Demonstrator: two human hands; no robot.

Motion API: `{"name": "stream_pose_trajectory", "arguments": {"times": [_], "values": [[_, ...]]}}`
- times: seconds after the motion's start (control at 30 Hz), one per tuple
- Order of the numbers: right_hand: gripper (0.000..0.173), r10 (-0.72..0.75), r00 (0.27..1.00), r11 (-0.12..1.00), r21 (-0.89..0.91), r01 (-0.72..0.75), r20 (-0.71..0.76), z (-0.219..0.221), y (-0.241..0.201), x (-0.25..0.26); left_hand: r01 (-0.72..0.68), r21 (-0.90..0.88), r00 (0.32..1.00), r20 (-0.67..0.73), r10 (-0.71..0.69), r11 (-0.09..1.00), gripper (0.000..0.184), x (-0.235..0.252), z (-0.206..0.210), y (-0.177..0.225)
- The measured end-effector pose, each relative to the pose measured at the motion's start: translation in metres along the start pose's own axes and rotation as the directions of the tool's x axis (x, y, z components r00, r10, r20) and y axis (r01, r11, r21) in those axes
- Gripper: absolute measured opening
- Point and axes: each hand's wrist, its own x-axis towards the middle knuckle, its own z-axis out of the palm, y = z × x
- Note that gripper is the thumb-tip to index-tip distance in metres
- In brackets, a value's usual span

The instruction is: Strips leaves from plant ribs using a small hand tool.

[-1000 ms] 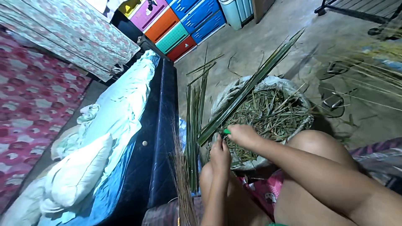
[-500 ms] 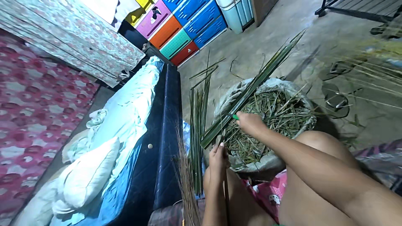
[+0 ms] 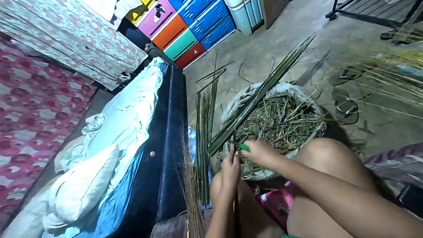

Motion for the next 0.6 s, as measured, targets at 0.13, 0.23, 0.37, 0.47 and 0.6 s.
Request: {"name": "stream_pose_trajectory", "arguments": {"times": [0.13, 0.23, 0.37, 0.47, 0.6], "values": [[0.036, -0.007, 0.999, 0.968, -0.251, 0.015, 0.033, 0.021, -0.018, -0.007, 0.044, 0.079, 0.998, -0.055, -0.04, 0.996, 0.039, 0.005, -0.003, 0.003], [0.034, 0.07, 0.991, 0.95, -0.294, -0.102, -0.116, 0.009, -0.011, 0.016, 0.027, 0.092, 0.999, -0.038, -0.024, 0.995, 0.041, 0.003, 0.001, -0.003], [0.035, 0.156, 0.956, 0.951, -0.224, -0.214, -0.248, -0.013, 0.004, 0.042, 0.03, 0.069, 0.999, -0.024, -0.028, 0.997, 0.043, 0.001, 0.007, -0.006], [0.037, 0.087, 0.99, 0.975, -0.196, -0.106, -0.107, 0.001, 0.002, 0.03, 0.036, 0.096, 0.998, -0.047, -0.032, 0.995, 0.041, 0.009, 0.005, -0.008], [0.036, 0.021, 0.997, 0.978, -0.209, -0.006, 0.07, 0.027, -0.008, 0.013, 0.112, 0.126, 0.992, -0.068, -0.104, 0.986, 0.037, 0.02, 0.005, -0.007]]}}
